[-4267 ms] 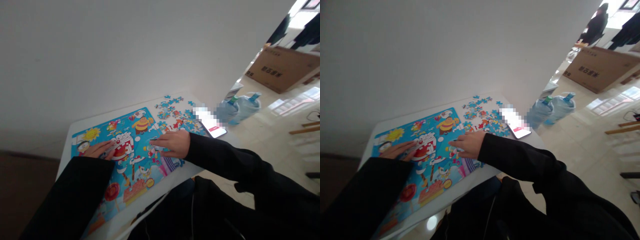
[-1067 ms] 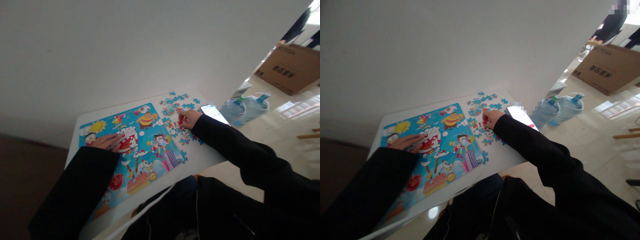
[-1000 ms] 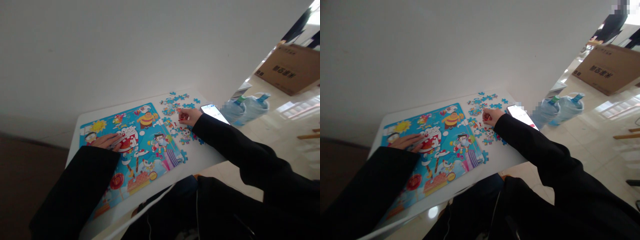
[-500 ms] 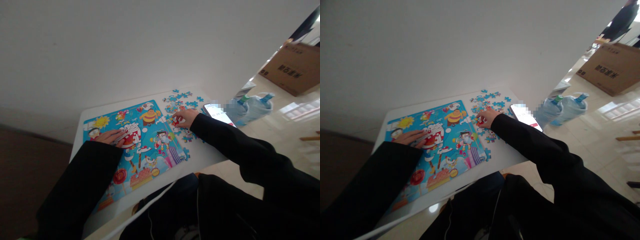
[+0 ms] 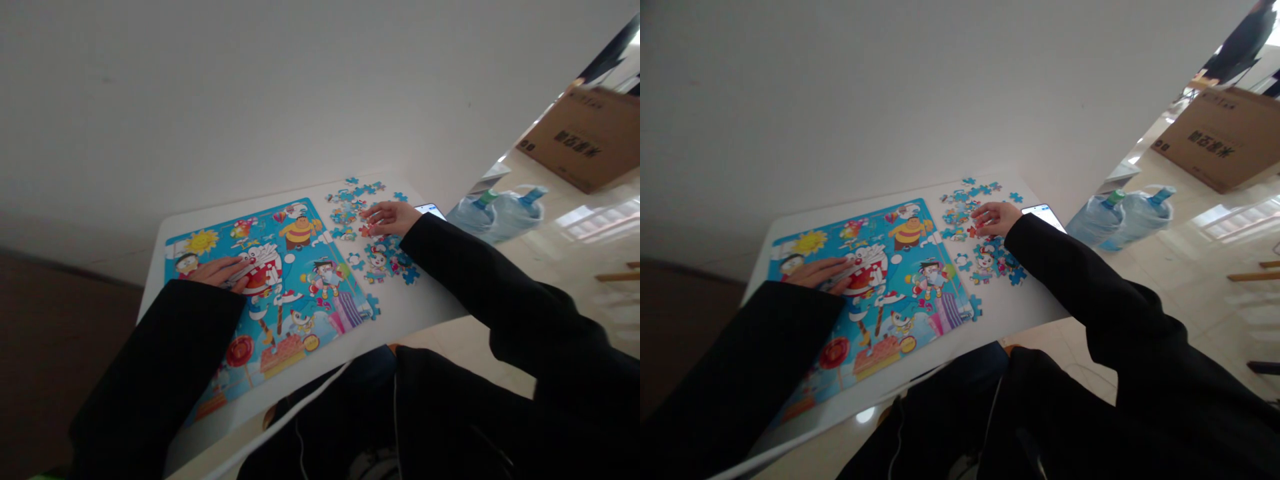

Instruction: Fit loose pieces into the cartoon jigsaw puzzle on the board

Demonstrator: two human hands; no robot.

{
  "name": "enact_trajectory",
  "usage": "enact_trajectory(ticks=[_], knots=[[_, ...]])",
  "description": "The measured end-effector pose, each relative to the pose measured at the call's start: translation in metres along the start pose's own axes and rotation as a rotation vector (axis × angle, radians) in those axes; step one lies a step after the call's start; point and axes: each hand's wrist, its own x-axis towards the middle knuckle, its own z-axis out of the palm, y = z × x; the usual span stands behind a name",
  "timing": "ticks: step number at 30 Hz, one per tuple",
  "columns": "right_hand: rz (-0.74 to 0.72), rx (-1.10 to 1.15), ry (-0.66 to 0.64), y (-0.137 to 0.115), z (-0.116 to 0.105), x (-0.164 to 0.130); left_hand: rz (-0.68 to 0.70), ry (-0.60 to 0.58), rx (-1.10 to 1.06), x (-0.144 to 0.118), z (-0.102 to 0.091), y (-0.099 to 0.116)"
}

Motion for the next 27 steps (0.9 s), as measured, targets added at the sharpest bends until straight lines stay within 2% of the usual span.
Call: enact_trajectory(ticks=[3, 6, 10, 13, 18, 23, 27], knots=[[-0.034, -0.131, -0.058, 0.004, -0.002, -0.006, 0.008, 0.012, 0.0, -0.001, 0.001, -0.001], [-0.083, -0.437, -0.138, 0.005, 0.003, -0.016, -0.001, -0.006, -0.015, -0.002, 0.003, -0.004], [-0.154, -0.905, -0.094, 0.0, 0.018, -0.028, -0.009, -0.012, -0.015, -0.004, 0.006, -0.009], [-0.133, -1.062, -0.089, -0.004, 0.027, -0.029, 0.002, 0.007, -0.013, -0.004, 0.008, -0.01], [-0.071, -0.981, -0.142, -0.01, 0.026, -0.018, 0.011, 0.005, 0.003, -0.002, 0.005, -0.005], [-0.059, -0.731, -0.275, -0.003, 0.014, 0.002, -0.036, -0.023, 0.002, -0.001, 0.003, -0.001], [-0.082, -0.589, -0.267, 0.003, 0.004, 0.011, 0.003, 0.011, -0.011, -0.002, 0.005, -0.005]])
